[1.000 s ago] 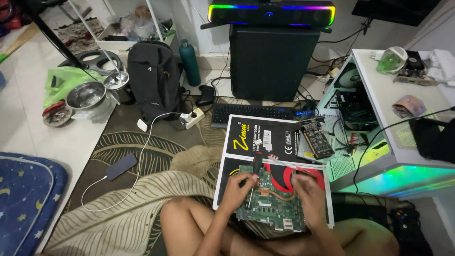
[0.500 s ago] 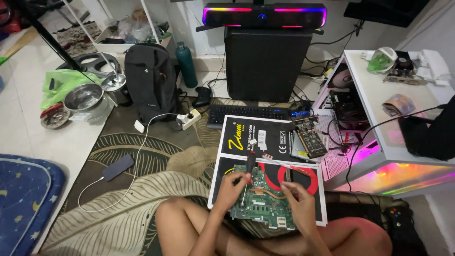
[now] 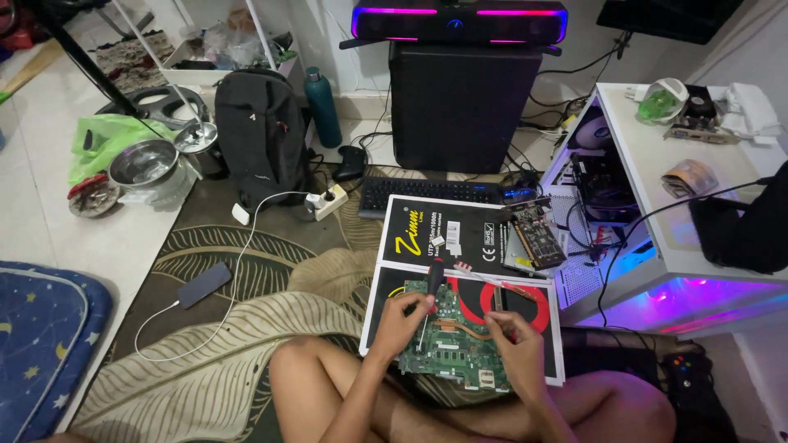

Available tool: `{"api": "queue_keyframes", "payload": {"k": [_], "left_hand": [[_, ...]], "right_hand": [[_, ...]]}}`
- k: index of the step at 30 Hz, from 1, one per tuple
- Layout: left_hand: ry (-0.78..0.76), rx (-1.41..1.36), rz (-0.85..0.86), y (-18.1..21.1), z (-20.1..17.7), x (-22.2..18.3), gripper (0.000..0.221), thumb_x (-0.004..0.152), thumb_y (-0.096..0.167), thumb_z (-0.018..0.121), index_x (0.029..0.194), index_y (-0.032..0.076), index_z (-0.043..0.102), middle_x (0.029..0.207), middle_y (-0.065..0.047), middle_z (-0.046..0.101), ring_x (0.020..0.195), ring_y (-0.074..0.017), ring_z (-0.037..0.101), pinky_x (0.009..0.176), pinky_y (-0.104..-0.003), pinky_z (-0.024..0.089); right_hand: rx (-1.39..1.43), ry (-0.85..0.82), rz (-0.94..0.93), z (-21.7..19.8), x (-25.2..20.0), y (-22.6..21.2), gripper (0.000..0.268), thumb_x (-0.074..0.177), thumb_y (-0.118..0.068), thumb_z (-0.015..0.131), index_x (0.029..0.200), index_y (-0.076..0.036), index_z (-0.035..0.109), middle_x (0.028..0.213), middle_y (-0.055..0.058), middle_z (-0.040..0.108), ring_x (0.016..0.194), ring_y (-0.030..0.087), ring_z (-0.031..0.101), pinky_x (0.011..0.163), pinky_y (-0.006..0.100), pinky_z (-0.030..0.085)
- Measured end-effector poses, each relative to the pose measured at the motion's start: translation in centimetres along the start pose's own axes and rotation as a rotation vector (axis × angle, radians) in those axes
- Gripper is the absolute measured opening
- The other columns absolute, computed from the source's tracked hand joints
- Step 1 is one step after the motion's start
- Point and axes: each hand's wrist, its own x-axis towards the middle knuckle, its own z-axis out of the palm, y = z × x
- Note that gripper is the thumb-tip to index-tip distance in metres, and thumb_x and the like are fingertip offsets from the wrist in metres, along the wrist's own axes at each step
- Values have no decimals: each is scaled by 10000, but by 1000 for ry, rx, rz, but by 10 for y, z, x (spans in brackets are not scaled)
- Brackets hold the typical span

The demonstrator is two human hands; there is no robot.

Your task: A person sitting on the floor uses a screwdriver to remove or install screws on a computer motherboard.

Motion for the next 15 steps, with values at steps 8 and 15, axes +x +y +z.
{"api": "queue_keyframes", "payload": {"k": [8,15], "left_hand": [[-3,-35,-25,7,-1,-2,284,936,188,669,789,-39,759,779,-38,744,694,-136,593,717,-250,487],[2,-31,-35,7,-1,-2,269,931,174,668,790,-40,751,768,-32,752,681,-131,590,708,-252,494]], "right_hand": [[2,-8,102,1,-2,-18,214,927,-65,724,1119,-23,808,663,30,617,534,77,419,465,232,314],[-31,-29,156,2,-2,-27,214,939,-70,711,1129,-12,789,735,58,678,563,88,471,492,235,355]]}}
